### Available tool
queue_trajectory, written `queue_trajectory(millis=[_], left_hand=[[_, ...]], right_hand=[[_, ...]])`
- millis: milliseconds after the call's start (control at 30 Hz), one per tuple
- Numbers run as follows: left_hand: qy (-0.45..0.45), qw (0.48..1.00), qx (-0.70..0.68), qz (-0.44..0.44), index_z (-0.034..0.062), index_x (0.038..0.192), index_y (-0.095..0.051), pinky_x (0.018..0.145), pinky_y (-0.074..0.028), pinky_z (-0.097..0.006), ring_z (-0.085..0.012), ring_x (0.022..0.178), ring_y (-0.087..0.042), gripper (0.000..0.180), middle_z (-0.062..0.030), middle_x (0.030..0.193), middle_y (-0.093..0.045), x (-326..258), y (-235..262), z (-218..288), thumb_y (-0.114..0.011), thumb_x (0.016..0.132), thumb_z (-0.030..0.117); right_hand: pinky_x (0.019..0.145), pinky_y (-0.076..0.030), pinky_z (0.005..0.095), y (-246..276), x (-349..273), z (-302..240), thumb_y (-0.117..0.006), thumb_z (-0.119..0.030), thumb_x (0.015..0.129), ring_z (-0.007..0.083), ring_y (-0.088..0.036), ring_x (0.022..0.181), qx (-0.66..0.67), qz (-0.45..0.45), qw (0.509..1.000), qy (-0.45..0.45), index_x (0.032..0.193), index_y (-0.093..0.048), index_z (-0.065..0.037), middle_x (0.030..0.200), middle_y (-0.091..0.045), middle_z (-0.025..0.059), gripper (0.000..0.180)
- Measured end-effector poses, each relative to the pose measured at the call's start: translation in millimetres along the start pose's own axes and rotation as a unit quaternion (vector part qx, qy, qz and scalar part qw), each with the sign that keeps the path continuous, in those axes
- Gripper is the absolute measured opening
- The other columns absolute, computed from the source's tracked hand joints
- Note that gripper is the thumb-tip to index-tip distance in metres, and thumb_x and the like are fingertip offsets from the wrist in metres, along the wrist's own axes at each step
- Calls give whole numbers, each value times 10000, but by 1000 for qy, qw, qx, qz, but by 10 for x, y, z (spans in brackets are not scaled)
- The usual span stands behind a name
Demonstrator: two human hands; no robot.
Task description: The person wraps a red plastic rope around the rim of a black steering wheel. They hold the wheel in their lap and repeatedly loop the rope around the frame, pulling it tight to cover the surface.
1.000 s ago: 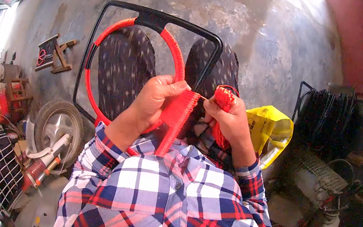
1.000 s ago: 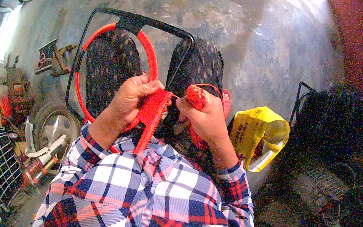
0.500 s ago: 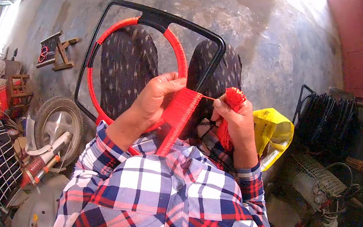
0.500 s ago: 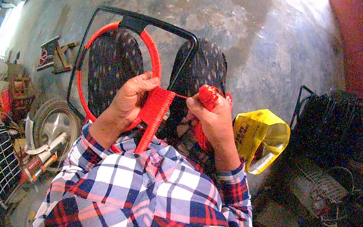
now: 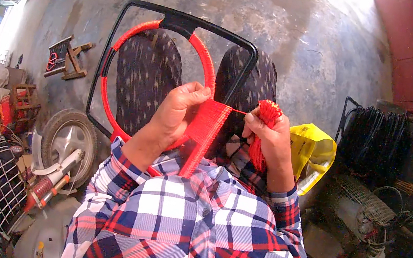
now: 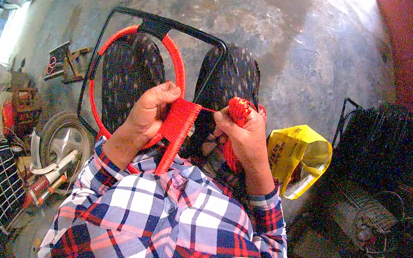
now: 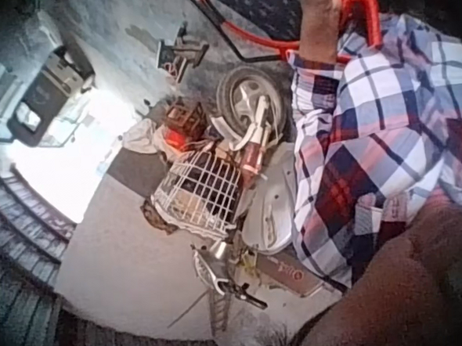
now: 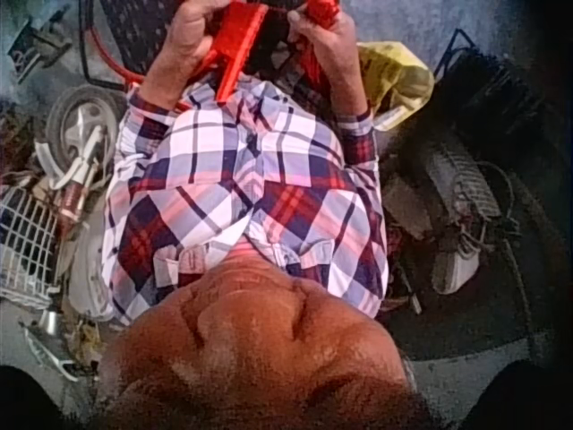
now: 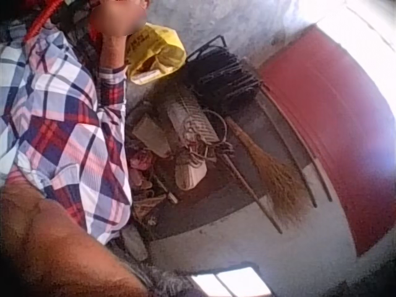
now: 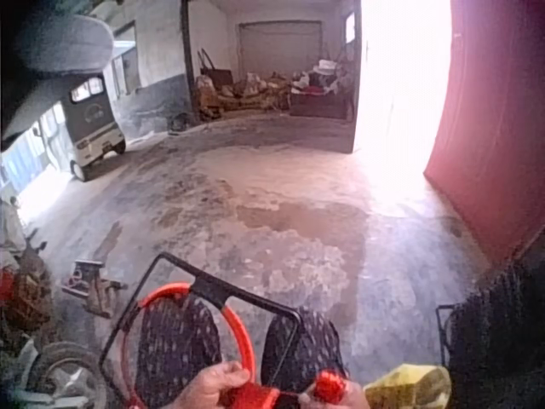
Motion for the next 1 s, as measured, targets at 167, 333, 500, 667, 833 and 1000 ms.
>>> queue_trajectory(millis=[167,333,500,667,833,1000], left_hand=[[15,999,47,17,51,916,-587,698,-557,-289,-137,721,-642,116,-46,846,-649,-49,-3,2,-657,936,141],[-11,995,89,33,57,881,-592,654,-537,-261,-120,682,-631,126,-43,825,-657,-67,50,58,-662,935,146],[-45,991,125,25,83,831,-576,674,-562,-318,-147,696,-644,164,-22,798,-640,-18,145,112,-668,927,179],[-43,987,147,50,74,851,-589,689,-562,-319,-157,715,-652,142,-36,814,-651,-33,219,106,-667,928,164],[-31,989,133,60,72,856,-598,664,-531,-291,-138,707,-640,124,-31,806,-655,-64,202,100,-663,928,149],[-35,989,132,46,91,807,-590,596,-459,-219,-73,653,-593,152,-10,773,-653,-60,121,86,-647,936,146]], right_hand=[[504,-450,236,21,12,39,-688,-167,887,88,-579,552,10,6,1000,-6,801,-629,-67,647,-635,6,145],[516,-458,240,24,30,25,-684,-166,884,92,-584,568,13,1,1000,-6,806,-629,-65,654,-632,9,139],[519,-457,241,18,49,10,-679,-169,887,94,-583,576,3,0,1000,2,808,-627,-61,663,-626,6,144],[519,-459,239,32,52,39,-683,-172,887,91,-583,577,15,0,1000,-10,811,-627,-61,664,-628,6,145],[521,-461,243,41,60,38,-681,-168,887,93,-585,577,13,3,1000,-11,813,-629,-62,668,-631,9,139],[524,-456,246,36,52,16,-678,-155,877,97,-581,573,31,11,999,-14,810,-625,-63,664,-630,15,125]])
Point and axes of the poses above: each hand's wrist, its own x-axis towards the middle knuckle, its own y-axis out of the back of the hand, z = x × y, the point moved 10 cm from there along x, towards the middle knuckle
